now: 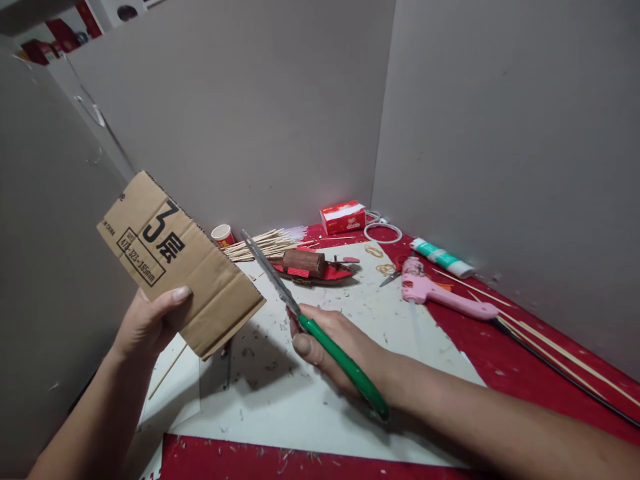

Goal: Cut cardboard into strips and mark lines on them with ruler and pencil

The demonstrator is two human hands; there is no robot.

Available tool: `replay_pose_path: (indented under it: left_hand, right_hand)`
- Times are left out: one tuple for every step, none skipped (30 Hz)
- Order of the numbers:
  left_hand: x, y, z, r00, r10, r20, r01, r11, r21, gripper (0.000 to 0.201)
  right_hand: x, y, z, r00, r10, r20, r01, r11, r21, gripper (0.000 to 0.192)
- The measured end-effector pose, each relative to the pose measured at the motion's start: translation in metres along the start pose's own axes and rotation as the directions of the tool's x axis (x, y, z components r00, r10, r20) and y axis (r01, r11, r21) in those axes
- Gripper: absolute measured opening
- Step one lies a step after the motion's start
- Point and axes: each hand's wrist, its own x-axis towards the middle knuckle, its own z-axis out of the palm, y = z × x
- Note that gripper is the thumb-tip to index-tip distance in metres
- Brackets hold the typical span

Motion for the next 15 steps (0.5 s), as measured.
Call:
replay_pose_path:
  left_hand:
    - [0.001,0.0,-0.001,1.0,0.013,-0.003,-0.013,1.0,0.0,0.072]
    - [0.001,0.0,-0.001,1.0,0.024,-0.004,-0.024,1.0,0.0,0.073]
    - [0.002,0.0,-0.002,1.0,0.031,-0.005,-0.031,1.0,0.003,0.073]
    - [0.002,0.0,-0.002,0.999,0.036,-0.006,-0.036,0.999,0.005,0.074]
    - [0.003,-0.001,-0.003,0.999,0.036,-0.007,-0.036,0.999,0.007,0.074]
    - [0.003,-0.001,-0.003,0.999,0.034,-0.008,-0.034,0.999,0.009,0.074]
    - [0.003,-0.001,-0.003,1.0,0.029,-0.009,-0.029,1.0,0.012,0.074]
    - [0.002,-0.002,-0.003,1.0,0.021,-0.009,-0.021,1.0,0.014,0.073]
    - [0.002,-0.002,-0.003,1.0,0.011,-0.008,-0.011,1.0,0.015,0.073]
    - [0.001,-0.003,-0.002,1.0,0.0,-0.007,0.001,1.0,0.017,0.072]
    - [0.001,-0.003,-0.002,1.0,-0.011,-0.006,0.012,1.0,0.017,0.072]
    - [0.0,-0.004,-0.001,1.0,-0.02,-0.004,0.02,1.0,0.017,0.072]
    - [0.0,-0.004,-0.001,1.0,-0.026,-0.003,0.026,1.0,0.016,0.072]
    - [0.0,-0.004,-0.001,1.0,-0.03,-0.002,0.03,0.999,0.015,0.073]
    - [0.0,-0.004,0.0,0.999,-0.033,-0.001,0.033,0.999,0.014,0.073]
  right_hand:
    - [0.0,0.0,-0.001,1.0,-0.006,0.02,0.006,0.999,-0.034,0.068]
    - [0.0,0.0,-0.001,0.999,-0.017,0.037,0.02,0.997,-0.075,0.068]
    - [0.0,0.001,-0.002,0.998,-0.032,0.052,0.038,0.992,-0.117,0.067]
    - [-0.001,0.002,-0.002,0.997,-0.048,0.064,0.057,0.987,-0.153,0.065]
    - [-0.001,0.003,-0.001,0.995,-0.062,0.073,0.074,0.981,-0.179,0.063]
    - [-0.002,0.004,0.0,0.995,-0.071,0.071,0.084,0.977,-0.197,0.061]
    - [-0.003,0.005,0.0,0.995,-0.076,0.062,0.087,0.974,-0.207,0.06]
    - [-0.004,0.007,0.001,0.996,-0.076,0.053,0.085,0.974,-0.209,0.059]
    - [-0.004,0.008,0.002,0.996,-0.07,0.047,0.079,0.976,-0.205,0.057]
    - [-0.005,0.01,0.003,0.997,-0.064,0.043,0.071,0.977,-0.199,0.056]
    - [-0.006,0.011,0.003,0.998,-0.059,0.039,0.065,0.98,-0.19,0.056]
    - [-0.006,0.013,0.003,0.998,-0.053,0.035,0.059,0.982,-0.181,0.055]
    - [-0.007,0.014,0.003,0.998,-0.048,0.03,0.052,0.984,-0.171,0.055]
    - [-0.007,0.015,0.003,0.999,-0.044,0.027,0.048,0.986,-0.161,0.055]
    - [-0.008,0.015,0.003,0.999,-0.039,0.026,0.043,0.988,-0.148,0.054]
